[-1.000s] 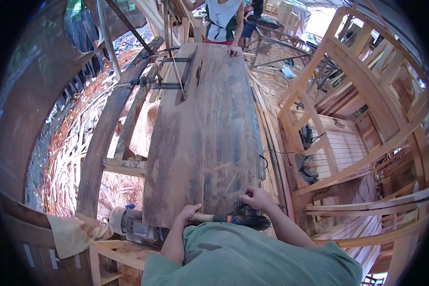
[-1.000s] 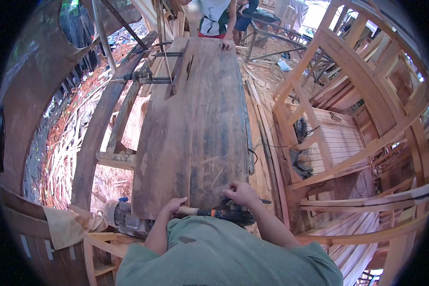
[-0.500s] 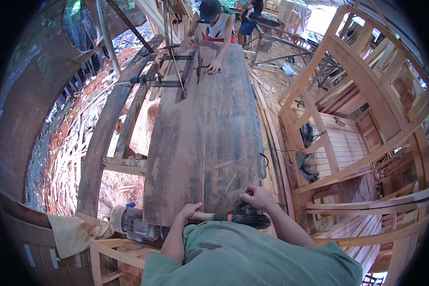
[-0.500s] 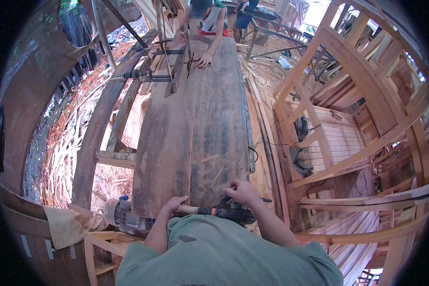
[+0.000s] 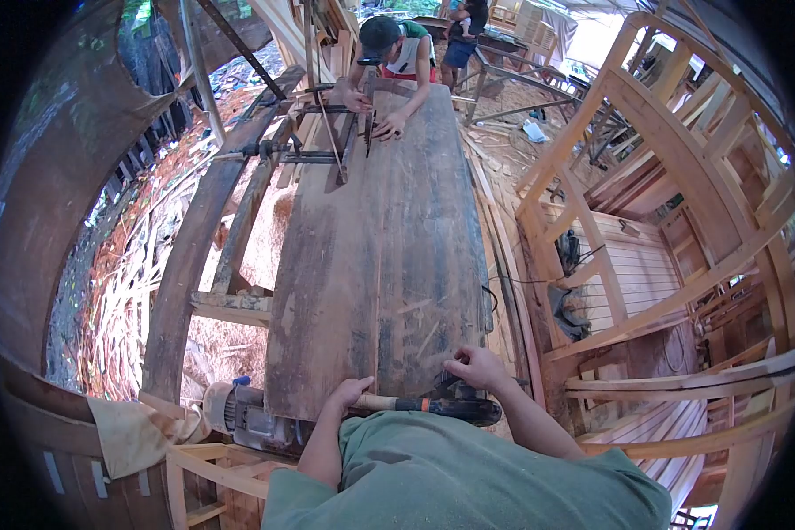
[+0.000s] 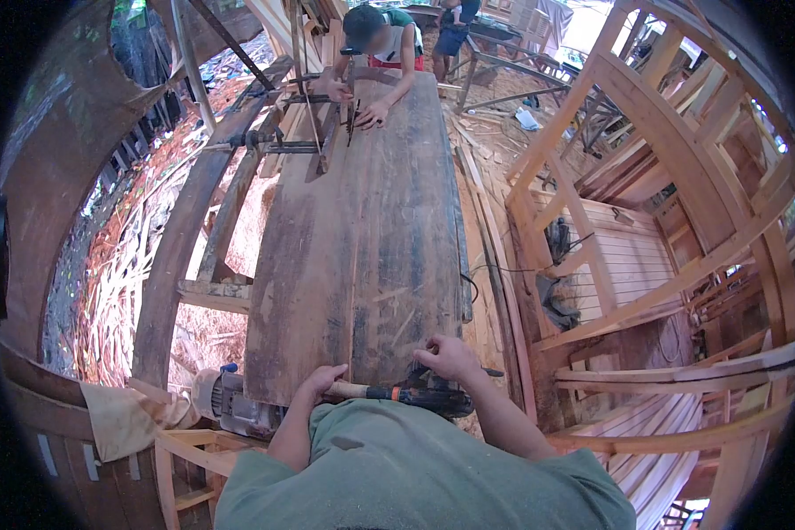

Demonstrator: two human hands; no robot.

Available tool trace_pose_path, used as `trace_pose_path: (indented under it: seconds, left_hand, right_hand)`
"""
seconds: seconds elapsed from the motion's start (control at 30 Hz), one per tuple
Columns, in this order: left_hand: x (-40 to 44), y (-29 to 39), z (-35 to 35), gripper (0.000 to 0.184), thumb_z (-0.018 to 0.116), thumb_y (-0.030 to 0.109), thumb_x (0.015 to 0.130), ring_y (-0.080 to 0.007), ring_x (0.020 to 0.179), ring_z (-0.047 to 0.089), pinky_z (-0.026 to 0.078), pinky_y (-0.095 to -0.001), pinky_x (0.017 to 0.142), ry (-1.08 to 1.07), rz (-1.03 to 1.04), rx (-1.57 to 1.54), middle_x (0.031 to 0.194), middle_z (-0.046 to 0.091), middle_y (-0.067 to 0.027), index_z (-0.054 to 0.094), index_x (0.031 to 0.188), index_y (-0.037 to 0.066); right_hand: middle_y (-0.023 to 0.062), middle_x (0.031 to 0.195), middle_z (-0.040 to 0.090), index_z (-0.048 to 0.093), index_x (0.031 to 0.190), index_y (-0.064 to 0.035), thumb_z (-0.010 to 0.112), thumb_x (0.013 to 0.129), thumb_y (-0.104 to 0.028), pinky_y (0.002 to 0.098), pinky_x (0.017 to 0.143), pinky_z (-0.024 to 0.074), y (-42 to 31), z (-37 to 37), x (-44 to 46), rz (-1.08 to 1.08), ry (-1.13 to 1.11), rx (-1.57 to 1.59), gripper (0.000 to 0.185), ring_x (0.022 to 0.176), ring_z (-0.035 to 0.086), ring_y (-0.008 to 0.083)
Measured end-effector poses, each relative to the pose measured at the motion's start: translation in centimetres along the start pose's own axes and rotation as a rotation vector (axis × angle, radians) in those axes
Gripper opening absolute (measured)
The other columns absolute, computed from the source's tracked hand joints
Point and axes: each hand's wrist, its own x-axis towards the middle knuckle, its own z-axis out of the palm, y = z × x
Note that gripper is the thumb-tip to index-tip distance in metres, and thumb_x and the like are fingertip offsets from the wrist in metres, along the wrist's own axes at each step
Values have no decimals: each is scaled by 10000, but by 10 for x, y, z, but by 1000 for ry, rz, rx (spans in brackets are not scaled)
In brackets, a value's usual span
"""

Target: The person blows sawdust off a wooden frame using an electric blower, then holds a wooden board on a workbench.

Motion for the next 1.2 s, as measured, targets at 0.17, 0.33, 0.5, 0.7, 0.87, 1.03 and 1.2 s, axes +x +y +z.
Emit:
trace_pose_path:
  seconds: [0.17, 0.33, 0.5, 0.7, 0.87, 1.03, 1.2]
  left_hand:
    - [5, -3, -3, 422, 582, 430, 934, -264, 558, 630, 513, -404, 506, -19, 18, 21, 725, 667, -115, 660, 857, 23]
    - [14, -7, -8, 408, 589, 419, 933, -267, 606, 650, 525, -419, 505, -50, -15, 7, 769, 660, -117, 642, 922, 15]
    - [16, -8, -8, 413, 597, 414, 927, -265, 588, 643, 526, -417, 506, -25, -17, 16, 769, 664, -122, 651, 911, 5]
    - [12, -6, -6, 416, 611, 402, 918, -264, 589, 645, 531, -416, 510, -6, 20, 20, 767, 662, -130, 646, 914, -12]
    - [2, 0, -3, 400, 612, 412, 919, -263, 601, 643, 529, -423, 534, -10, 9, 37, 769, 661, -120, 635, 903, 13]
    - [9, -4, -5, 393, 608, 410, 922, -259, 592, 638, 524, -414, 517, -9, 6, 29, 753, 656, -119, 632, 893, 18]
    - [13, -6, -6, 408, 600, 408, 926, -269, 642, 651, 553, -431, 556, -2, -5, 39, 808, 654, -114, 623, 952, 2]
  right_hand:
    - [151, 906, 716, 691, 1037, -23, 682, 789, -512, 374, 769, 530, -1, -1, -1, -4, 7, 1, 550, 859, 694, 276]
    - [156, 970, 708, 684, 1042, -46, 648, 792, -542, 409, 827, 514, 0, 0, 1, 31, -36, 6, 557, 944, 674, 318]
    - [159, 959, 710, 687, 1031, -42, 656, 792, -534, 404, 816, 517, 4, 2, 3, 15, -46, 35, 549, 934, 681, 309]
    - [164, 960, 715, 693, 1025, -34, 658, 791, -530, 402, 816, 518, -7, -5, -2, 35, -52, 35, 549, 935, 684, 309]
    - [169, 965, 714, 692, 1040, -36, 654, 792, -526, 401, 821, 517, -5, -4, -2, 37, -57, 34, 550, 942, 683, 314]
    - [175, 980, 712, 686, 1082, -38, 648, 796, -527, 403, 830, 517, -5, -4, -1, 41, -70, 34, 569, 955, 682, 315]
    - [142, 863, 712, 699, 1013, -24, 685, 788, -491, 366, 749, 526, 0, 2, 0, 6, 4, 57, 519, 820, 691, 261]
